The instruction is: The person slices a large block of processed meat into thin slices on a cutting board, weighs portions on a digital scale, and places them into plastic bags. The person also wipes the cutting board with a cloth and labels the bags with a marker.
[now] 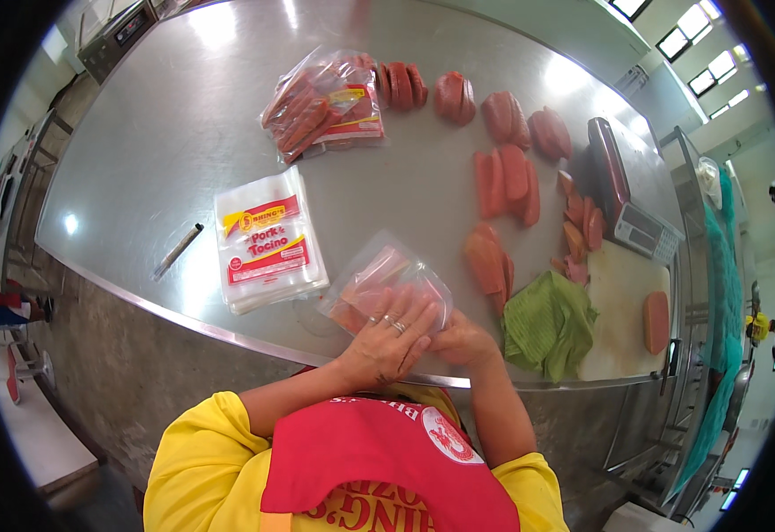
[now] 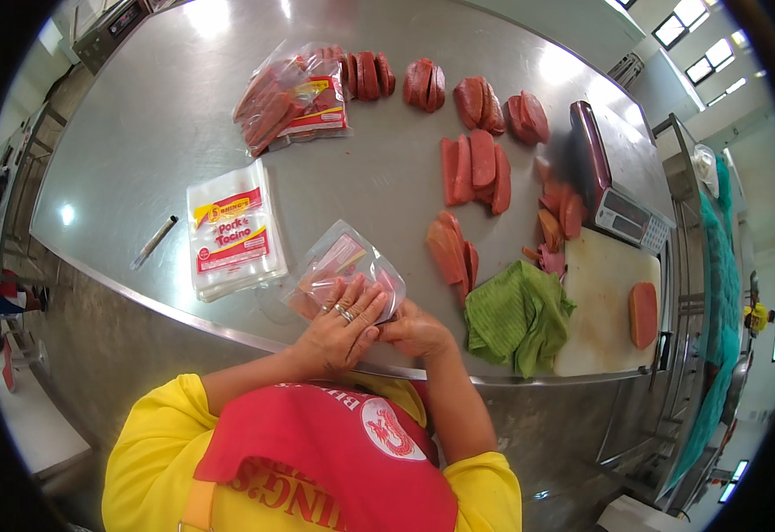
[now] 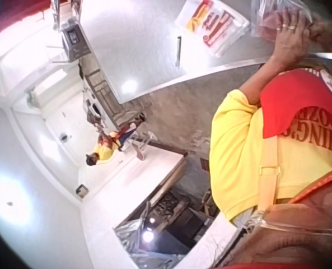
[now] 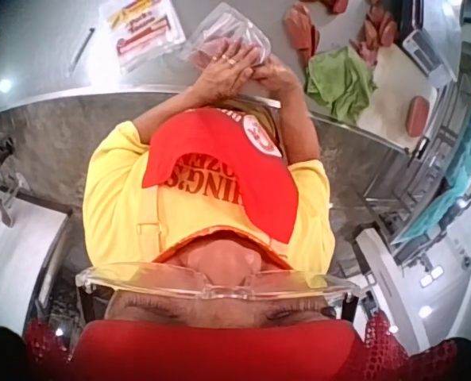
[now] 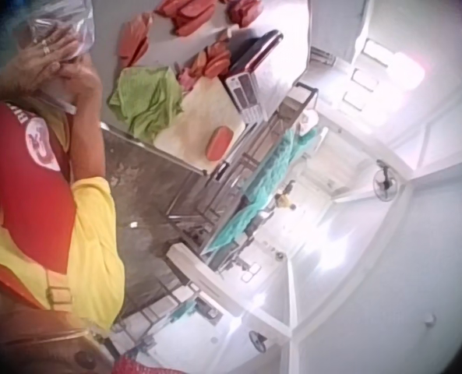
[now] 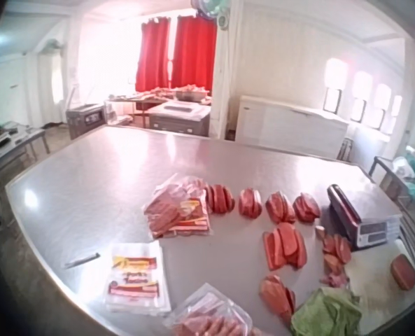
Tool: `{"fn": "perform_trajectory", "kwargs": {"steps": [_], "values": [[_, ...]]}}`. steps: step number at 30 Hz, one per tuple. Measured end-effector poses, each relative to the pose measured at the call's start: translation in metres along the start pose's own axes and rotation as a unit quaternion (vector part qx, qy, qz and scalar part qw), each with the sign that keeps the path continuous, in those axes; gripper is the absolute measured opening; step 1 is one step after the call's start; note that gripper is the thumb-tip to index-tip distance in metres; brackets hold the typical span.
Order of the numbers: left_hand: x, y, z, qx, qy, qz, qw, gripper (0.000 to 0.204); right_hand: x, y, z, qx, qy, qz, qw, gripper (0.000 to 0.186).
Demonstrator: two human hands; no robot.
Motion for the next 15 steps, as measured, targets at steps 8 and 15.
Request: {"fn": "perform_trajectory", "kwargs": {"steps": [8, 15], "values": [[-0.006, 0.009, -0.011, -0.067, -0.11, -0.009, 0.992, 0.044, 0.019, -0.015, -0.007, 0.0, -0.166, 0.193, 0.967, 0.024], [-0.026, 0.021, -0.028, -0.156, -0.225, -0.037, 0.961, 0.055, 0.019, -0.019, 0.003, 0.043, -0.147, 0.174, 0.973, 0.026]]}}
Point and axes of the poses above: each hand's wrist, its own y-axis towards the middle knuckle, its own x-axis out of the palm, z = x × y, the point moved 1 cm from there along y, towards the middle knuckle, and after that the axes turned 13 degrees about z, right-handed, at the moved point
